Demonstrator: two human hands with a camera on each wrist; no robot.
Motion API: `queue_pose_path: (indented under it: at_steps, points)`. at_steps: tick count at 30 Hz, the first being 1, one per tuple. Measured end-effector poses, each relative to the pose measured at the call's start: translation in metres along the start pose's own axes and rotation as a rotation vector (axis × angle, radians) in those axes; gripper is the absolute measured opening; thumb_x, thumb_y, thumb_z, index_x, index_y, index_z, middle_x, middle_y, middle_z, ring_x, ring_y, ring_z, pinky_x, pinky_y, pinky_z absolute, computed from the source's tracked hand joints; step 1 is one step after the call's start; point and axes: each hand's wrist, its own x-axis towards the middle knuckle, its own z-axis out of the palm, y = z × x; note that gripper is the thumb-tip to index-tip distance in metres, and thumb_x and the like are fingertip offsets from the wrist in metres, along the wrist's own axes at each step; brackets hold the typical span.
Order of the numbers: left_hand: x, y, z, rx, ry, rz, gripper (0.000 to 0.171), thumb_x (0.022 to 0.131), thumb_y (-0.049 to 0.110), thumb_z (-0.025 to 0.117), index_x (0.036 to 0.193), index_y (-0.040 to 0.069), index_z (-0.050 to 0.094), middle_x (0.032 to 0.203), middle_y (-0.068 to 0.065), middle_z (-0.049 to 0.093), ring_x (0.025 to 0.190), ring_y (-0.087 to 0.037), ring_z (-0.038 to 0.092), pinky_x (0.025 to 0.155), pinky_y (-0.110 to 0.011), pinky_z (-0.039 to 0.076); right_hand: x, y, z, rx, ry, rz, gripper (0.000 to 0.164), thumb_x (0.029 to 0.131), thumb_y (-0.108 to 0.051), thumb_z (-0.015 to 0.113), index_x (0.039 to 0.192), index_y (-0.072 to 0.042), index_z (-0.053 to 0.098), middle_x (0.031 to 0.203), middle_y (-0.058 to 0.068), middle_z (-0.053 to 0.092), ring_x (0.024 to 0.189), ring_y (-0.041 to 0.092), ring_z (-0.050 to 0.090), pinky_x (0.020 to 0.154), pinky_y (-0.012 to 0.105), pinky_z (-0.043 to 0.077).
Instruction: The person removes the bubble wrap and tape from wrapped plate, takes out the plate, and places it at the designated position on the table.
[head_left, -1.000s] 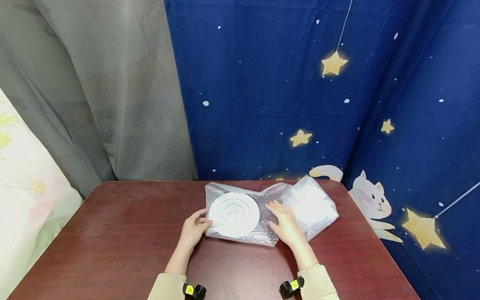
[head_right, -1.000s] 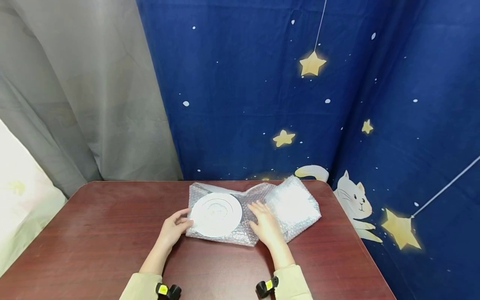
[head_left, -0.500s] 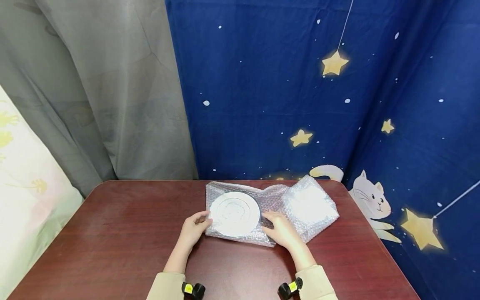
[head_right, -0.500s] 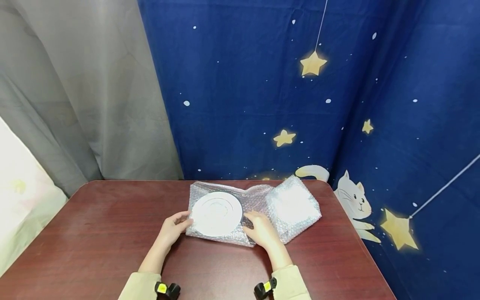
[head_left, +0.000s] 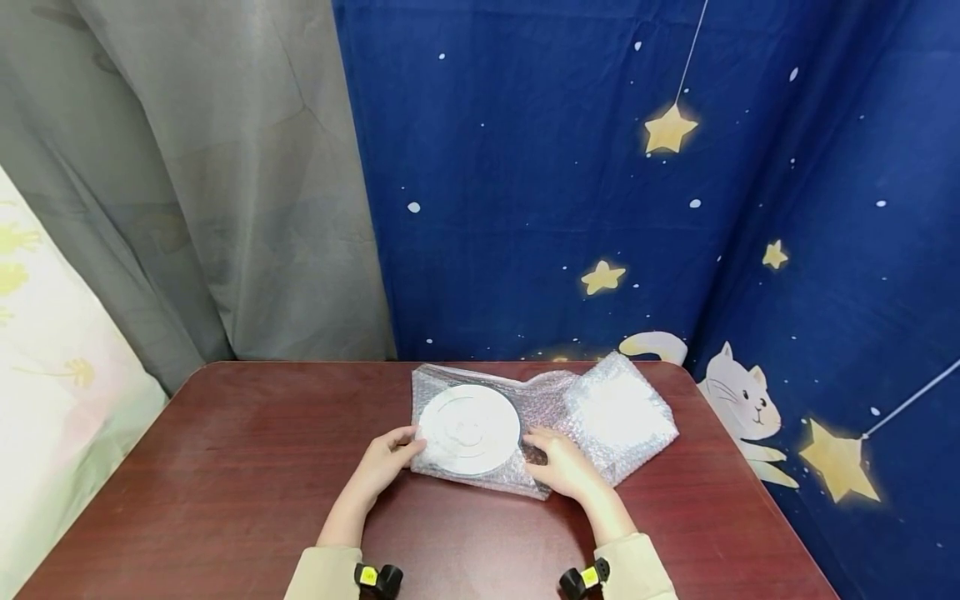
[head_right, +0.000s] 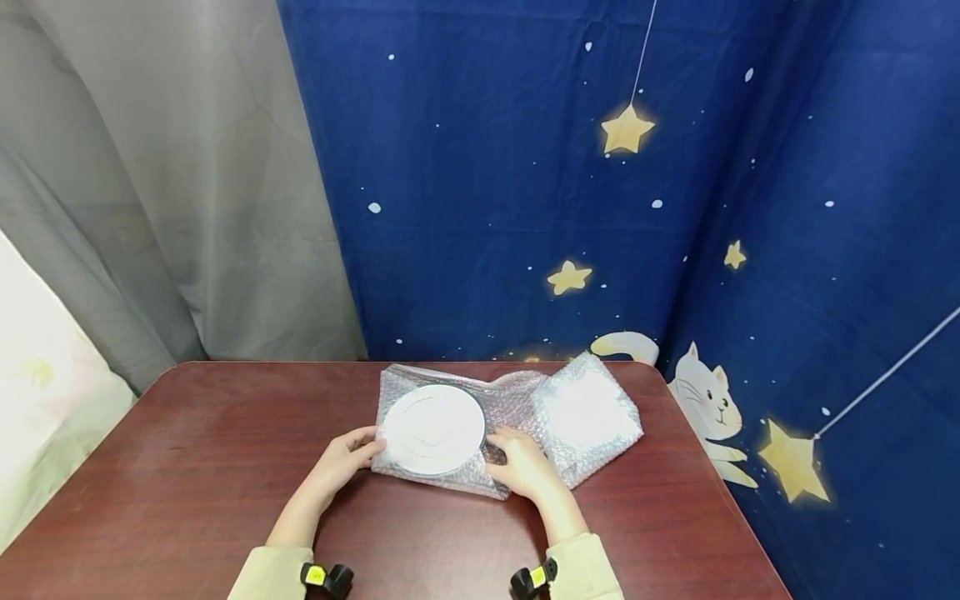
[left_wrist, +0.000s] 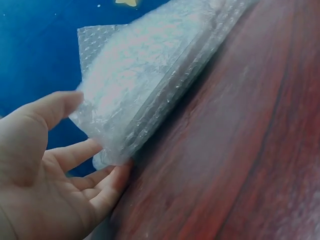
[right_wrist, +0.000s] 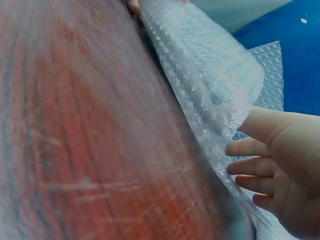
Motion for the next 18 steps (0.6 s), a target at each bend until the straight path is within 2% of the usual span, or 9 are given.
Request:
queue_pose_path:
  at_steps: [3, 6, 9, 14, 18]
  points:
    - [0.0, 0.0001, -0.001, -0.002, -0.017, -0.003, 0.048, 0.094, 0.03, 0.061, 0.126, -0.005, 0.057, 0.119, -0.019, 0.061, 0.093, -0.021, 0.062, 0.078, -0.036, 0.052, -0.0007, -0.001, -0.0008, -0.011, -0.019, -0.014, 0.047, 0.081, -0.016, 0.069, 0.121, 0.008, 0.06, 0.132, 0.027, 0.05, 0.126, 0.043, 0.042, 0.103, 0.054, 0.032]
    - [0.0008, 0.0003, -0.0011, -0.031, -0.02, -0.022, 0.052, 0.1, 0.038, 0.049, 0.127, -0.006, 0.057, 0.114, -0.019, 0.063, 0.093, -0.023, 0.062, 0.078, -0.036, 0.052, -0.0018, -0.002, -0.0014, -0.015, -0.033, -0.02, 0.049, 0.078, -0.015, 0.07, 0.121, 0.008, 0.061, 0.133, 0.028, 0.049, 0.126, 0.044, 0.041, 0.103, 0.055, 0.031]
    - [0.002, -0.0002, -0.0006, -0.062, -0.015, -0.032, 0.052, 0.103, 0.037, 0.04, 0.126, -0.007, 0.057, 0.108, -0.018, 0.064, 0.092, -0.022, 0.062, 0.076, -0.035, 0.052, -0.0028, -0.0023, -0.0011, -0.016, -0.053, -0.019, 0.052, 0.076, -0.016, 0.071, 0.121, 0.007, 0.061, 0.135, 0.029, 0.046, 0.128, 0.044, 0.039, 0.104, 0.055, 0.03]
    - [0.0027, -0.0018, -0.0006, -0.064, -0.017, -0.018, 0.04, 0.1, 0.025, 0.049, 0.124, -0.006, 0.059, 0.102, -0.014, 0.067, 0.089, -0.019, 0.061, 0.074, -0.032, 0.051, -0.0032, -0.0025, -0.0015, -0.004, -0.082, -0.008, 0.058, 0.075, -0.022, 0.074, 0.124, 0.006, 0.059, 0.139, 0.029, 0.043, 0.13, 0.045, 0.035, 0.105, 0.056, 0.028]
    - [0.0016, -0.0011, -0.0024, -0.036, -0.028, -0.004, 0.041, 0.097, 0.026, 0.055, 0.124, -0.004, 0.06, 0.103, -0.014, 0.067, 0.088, -0.018, 0.062, 0.075, -0.033, 0.051, -0.004, -0.0031, -0.0023, -0.001, -0.108, -0.01, 0.065, 0.073, -0.024, 0.076, 0.126, 0.007, 0.057, 0.141, 0.029, 0.039, 0.132, 0.046, 0.033, 0.105, 0.059, 0.025]
